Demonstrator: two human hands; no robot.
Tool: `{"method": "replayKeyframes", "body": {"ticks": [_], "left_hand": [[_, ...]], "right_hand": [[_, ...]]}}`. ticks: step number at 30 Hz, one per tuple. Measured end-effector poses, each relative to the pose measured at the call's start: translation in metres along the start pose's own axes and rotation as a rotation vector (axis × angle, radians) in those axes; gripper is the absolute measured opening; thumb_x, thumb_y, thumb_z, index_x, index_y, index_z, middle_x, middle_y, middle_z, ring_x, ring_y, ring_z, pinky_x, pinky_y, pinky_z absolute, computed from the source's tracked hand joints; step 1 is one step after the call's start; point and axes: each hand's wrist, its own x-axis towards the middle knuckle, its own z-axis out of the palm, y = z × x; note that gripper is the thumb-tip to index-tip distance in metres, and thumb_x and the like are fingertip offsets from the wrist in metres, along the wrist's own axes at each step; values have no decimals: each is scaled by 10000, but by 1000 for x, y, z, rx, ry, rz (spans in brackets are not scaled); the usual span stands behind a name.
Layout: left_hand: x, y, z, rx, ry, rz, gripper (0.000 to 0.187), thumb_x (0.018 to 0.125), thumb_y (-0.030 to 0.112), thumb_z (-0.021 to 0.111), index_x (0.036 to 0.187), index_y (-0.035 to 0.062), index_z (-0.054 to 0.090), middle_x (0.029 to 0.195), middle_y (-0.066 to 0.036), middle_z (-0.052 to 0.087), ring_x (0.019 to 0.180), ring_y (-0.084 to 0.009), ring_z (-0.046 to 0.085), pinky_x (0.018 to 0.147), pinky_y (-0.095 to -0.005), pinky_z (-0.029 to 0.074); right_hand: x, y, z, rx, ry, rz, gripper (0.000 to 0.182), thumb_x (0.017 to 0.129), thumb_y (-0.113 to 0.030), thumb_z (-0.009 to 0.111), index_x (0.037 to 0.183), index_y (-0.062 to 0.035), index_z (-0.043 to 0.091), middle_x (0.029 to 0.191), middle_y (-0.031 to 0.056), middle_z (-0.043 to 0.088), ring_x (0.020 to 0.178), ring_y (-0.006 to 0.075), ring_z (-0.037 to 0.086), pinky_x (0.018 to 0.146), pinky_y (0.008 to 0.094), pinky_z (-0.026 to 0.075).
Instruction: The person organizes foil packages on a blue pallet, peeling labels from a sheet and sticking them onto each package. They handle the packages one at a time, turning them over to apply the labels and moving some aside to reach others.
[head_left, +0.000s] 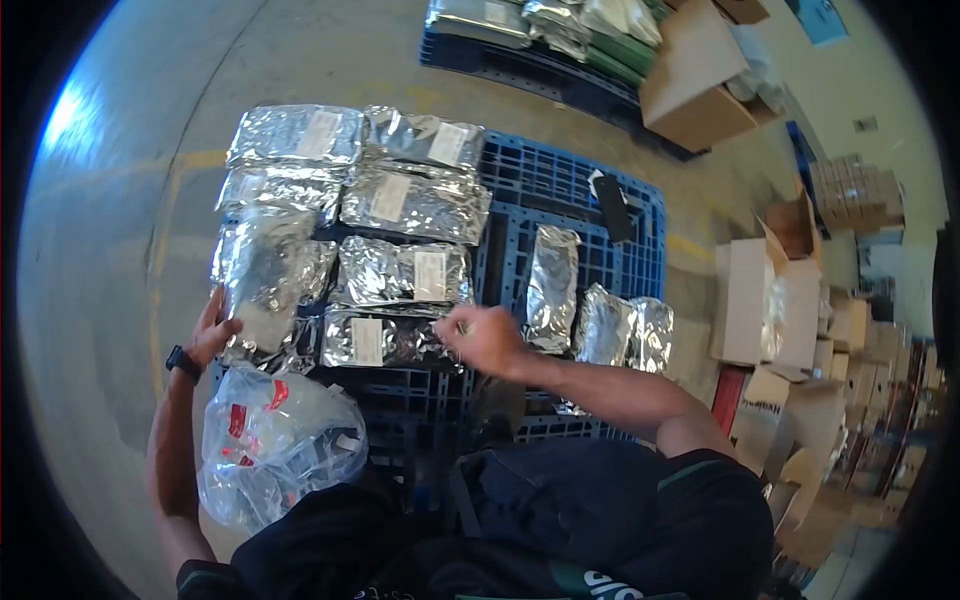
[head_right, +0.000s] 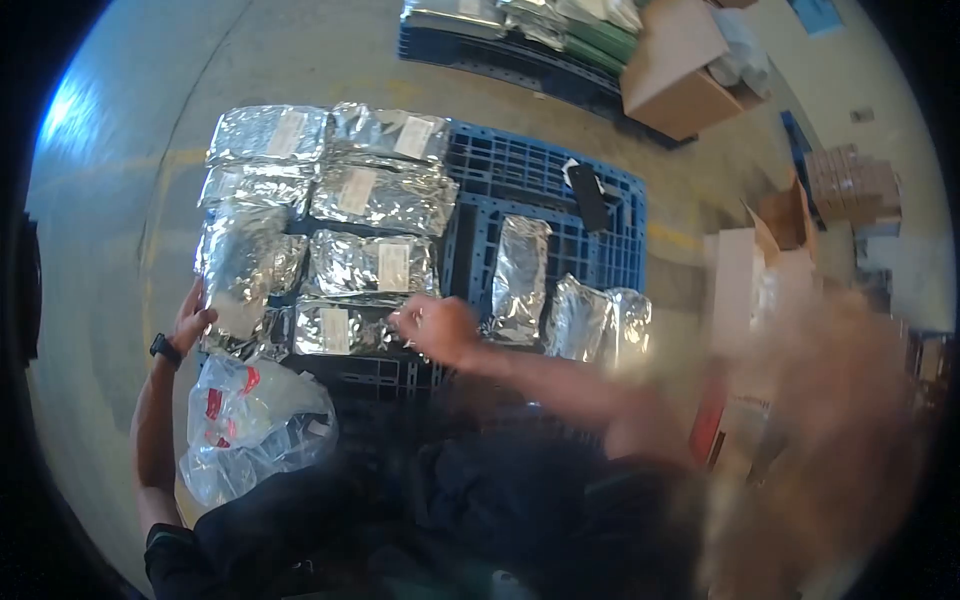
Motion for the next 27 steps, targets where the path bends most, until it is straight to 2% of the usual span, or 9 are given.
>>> {"method": "replayKeyframes", "body": {"ticks": [2, 4, 7, 12, 14, 18, 20, 25, 27], "left_hand": [[4, 0, -8, -98, -113, 49, 1003, 797, 502, 656, 1539, -6, 210, 1528, -158, 363, 1367, -259, 386, 1114, -382, 315], [11, 2, -8, -198, -224, 92, 950, 815, 474, 623, 1532, -11, 233, 1505, -155, 401, 1350, -255, 407, 1102, -375, 327], [19, -15, -2, -164, 5, 110, 798, 843, 392, 552, 1496, -9, 332, 1446, -161, 461, 1298, -251, 449, 1077, -364, 353], [19, -38, 8, -145, 208, 154, 707, 885, 373, 544, 1497, 63, 373, 1421, -157, 468, 1269, -248, 462, 1027, -365, 398], [10, -14, 15, 68, 297, 267, 590, 907, 372, 587, 1409, 80, 484, 1280, -119, 539, 1117, -237, 514, 981, -379, 424], [-16, 64, 27, 434, 612, 513, 342, 914, 125, 594, 1252, 71, 585, 1021, -61, 533, 945, -196, 530, 851, -358, 445], [-44, 126, 44, 106, 580, 390, 288, 909, 97, 606, 1194, 50, 599, 985, -51, 539, 869, -154, 525, 805, -299, 433], [-126, 248, 61, -597, -237, 1037, 72, 876, 64, 563, 918, 26, 607, 833, -82, 650, 728, -200, 599, 661, -321, 480], [-149, 287, 86, -963, -240, 1094, 58, 871, 81, 598, 844, 31, 599, 764, -73, 652, 649, -208, 598, 600, -343, 491]], "right_hand": [[-1, 58, -28, -147, 275, 277, 382, 852, -499, 685, 953, -131, 657, 766, 165, 694, 733, 353, 686, 678, 438, 520], [-5, 86, -72, -179, 481, 667, 581, 796, -519, 755, 1122, -57, 620, 820, 124, 696, 790, 285, 690, 749, 374, 524], [-21, 143, -107, -187, 573, 713, 858, 743, -645, 739, 1236, 22, 521, 968, 184, 693, 932, 330, 678, 843, 388, 514], [-3, 99, -102, -445, -64, 839, 1017, 665, -835, 633, 1124, 73, 610, 1082, 255, 667, 1042, 360, 660, 922, 426, 500], [11, 124, -88, -598, -70, 765, 821, 675, -828, 626, 734, -15, 729, 849, 152, 723, 890, 309, 703, 836, 429, 523], [20, 156, -90, -556, -54, 748, 735, 745, -734, 625, 700, -8, 731, 742, 119, 712, 808, 279, 703, 789, 392, 515], [19, 109, -108, -480, -133, 803, 690, 758, -673, 652, 730, 13, 728, 759, 131, 712, 803, 275, 699, 765, 396, 506], [4, 128, -124, 83, 57, 635, 470, 834, -494, 680, 710, -41, 675, 645, 74, 636, 587, 171, 602, 585, 311, 453], [18, 115, -132, 121, 130, 534, 468, 842, -486, 663, 747, -28, 675, 600, 61, 611, 512, 151, 565, 480, 292, 400]]}}
